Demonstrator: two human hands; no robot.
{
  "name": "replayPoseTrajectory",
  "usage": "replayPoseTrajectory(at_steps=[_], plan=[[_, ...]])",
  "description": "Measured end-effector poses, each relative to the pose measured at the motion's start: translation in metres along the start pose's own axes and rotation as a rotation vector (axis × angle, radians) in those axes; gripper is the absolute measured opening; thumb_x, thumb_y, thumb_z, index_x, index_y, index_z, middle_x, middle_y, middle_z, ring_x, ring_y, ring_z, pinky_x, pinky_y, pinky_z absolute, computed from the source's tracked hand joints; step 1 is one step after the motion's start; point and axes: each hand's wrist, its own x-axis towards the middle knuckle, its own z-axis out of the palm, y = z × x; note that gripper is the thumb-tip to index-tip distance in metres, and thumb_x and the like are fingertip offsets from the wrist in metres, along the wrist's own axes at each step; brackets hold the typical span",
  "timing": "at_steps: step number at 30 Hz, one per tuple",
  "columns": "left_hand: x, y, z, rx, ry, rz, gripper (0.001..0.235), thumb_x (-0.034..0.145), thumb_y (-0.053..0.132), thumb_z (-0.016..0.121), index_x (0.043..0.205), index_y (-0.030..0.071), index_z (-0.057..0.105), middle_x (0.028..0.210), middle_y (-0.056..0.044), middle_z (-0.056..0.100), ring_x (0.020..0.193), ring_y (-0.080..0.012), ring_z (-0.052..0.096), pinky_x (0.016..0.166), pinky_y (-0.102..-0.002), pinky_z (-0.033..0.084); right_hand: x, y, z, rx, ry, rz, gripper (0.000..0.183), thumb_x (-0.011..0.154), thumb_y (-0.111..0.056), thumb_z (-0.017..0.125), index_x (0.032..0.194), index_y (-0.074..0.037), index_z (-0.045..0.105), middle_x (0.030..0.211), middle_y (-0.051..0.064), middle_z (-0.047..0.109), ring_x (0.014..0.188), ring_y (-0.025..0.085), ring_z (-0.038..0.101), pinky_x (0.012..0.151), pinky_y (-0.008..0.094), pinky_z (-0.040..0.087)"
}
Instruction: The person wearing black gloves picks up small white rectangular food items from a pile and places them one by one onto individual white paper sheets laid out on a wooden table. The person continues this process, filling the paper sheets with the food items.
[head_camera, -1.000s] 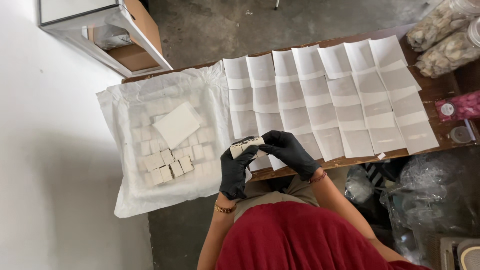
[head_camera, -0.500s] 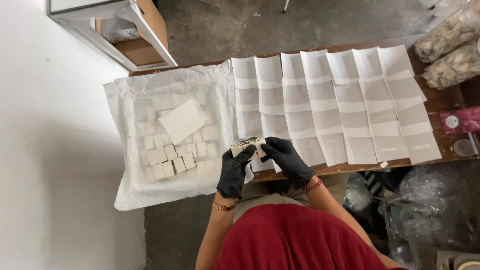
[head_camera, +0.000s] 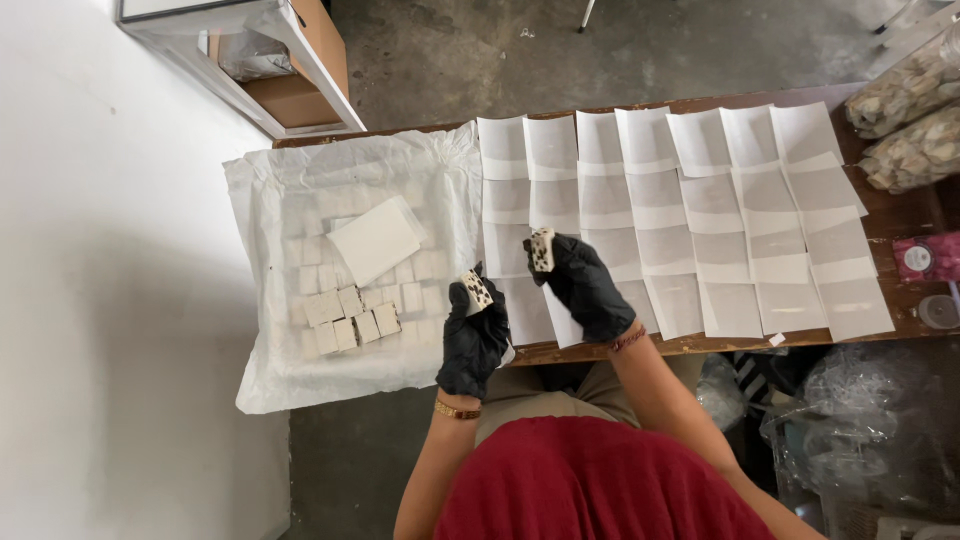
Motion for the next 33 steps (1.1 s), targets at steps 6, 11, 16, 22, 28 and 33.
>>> replayPoseTrajectory(at_steps=[6,11,16,22,28,33], plan=[[-0.048,0.000,0.080,-0.036,0.101,0.179,0.035,0.092,0.025,0.079,0.120,0.005,0.073,0.124,-0.022,0.072,0.107,-0.0378,0.072,0.096,-0.047,0.063,0.045,-0.043,0.031,-1.394,-0.242,-0.480,0.021,0.090,-0.024,0.082,0.111,-0.020,0.081,0.084,0.002,0.073,0.069,0.015,0.061,0.088,0.032,0.049],[-0.028,0.011,0.057,0.183,0.132,0.522,0.032,0.092,0.009,0.077,0.124,0.007,0.071,0.119,-0.025,0.072,0.105,-0.0442,0.073,0.097,-0.053,0.061,0.076,-0.022,0.023,-1.999,-0.287,-0.556,0.025,0.089,-0.049,0.076,0.100,-0.030,0.066,0.085,-0.011,0.073,0.098,0.020,0.065,0.096,0.041,0.044],[-0.038,0.009,0.068,0.313,0.164,0.693,0.034,0.086,-0.004,0.078,0.119,0.000,0.072,0.114,-0.025,0.074,0.102,-0.0444,0.073,0.095,-0.055,0.062,0.077,-0.015,0.011,-2.011,-0.280,-0.532,0.024,0.089,-0.053,0.074,0.098,-0.032,0.066,0.089,-0.011,0.074,0.101,0.022,0.063,0.094,0.041,0.041],[-0.037,0.004,0.080,0.420,0.189,0.705,0.036,0.081,-0.007,0.080,0.116,-0.001,0.073,0.112,-0.022,0.075,0.102,-0.0419,0.074,0.093,-0.055,0.063,0.084,-0.014,0.001,-1.955,-0.183,-0.632,0.024,0.085,-0.050,0.080,0.100,-0.034,0.070,0.097,-0.008,0.072,0.101,0.021,0.060,0.091,0.039,0.044],[-0.043,-0.009,0.107,0.704,0.259,0.712,0.040,0.072,0.000,0.091,0.109,0.003,0.077,0.100,-0.017,0.078,0.093,-0.0285,0.076,0.087,-0.044,0.066,0.018,-0.016,0.062,-1.478,-0.248,-0.470,0.014,0.095,-0.040,0.075,0.099,-0.027,0.076,0.094,-0.002,0.076,0.092,0.018,0.064,0.090,0.037,0.049],[-0.023,-0.010,0.084,0.849,0.277,0.722,0.043,0.068,0.006,0.096,0.107,0.006,0.077,0.087,-0.006,0.078,0.080,-0.0162,0.075,0.084,-0.033,0.068,0.017,0.002,0.044,-1.132,-0.277,-0.232,0.012,0.089,-0.015,0.082,0.098,-0.007,0.079,0.077,0.009,0.075,0.073,0.014,0.070,0.074,0.028,0.057]])
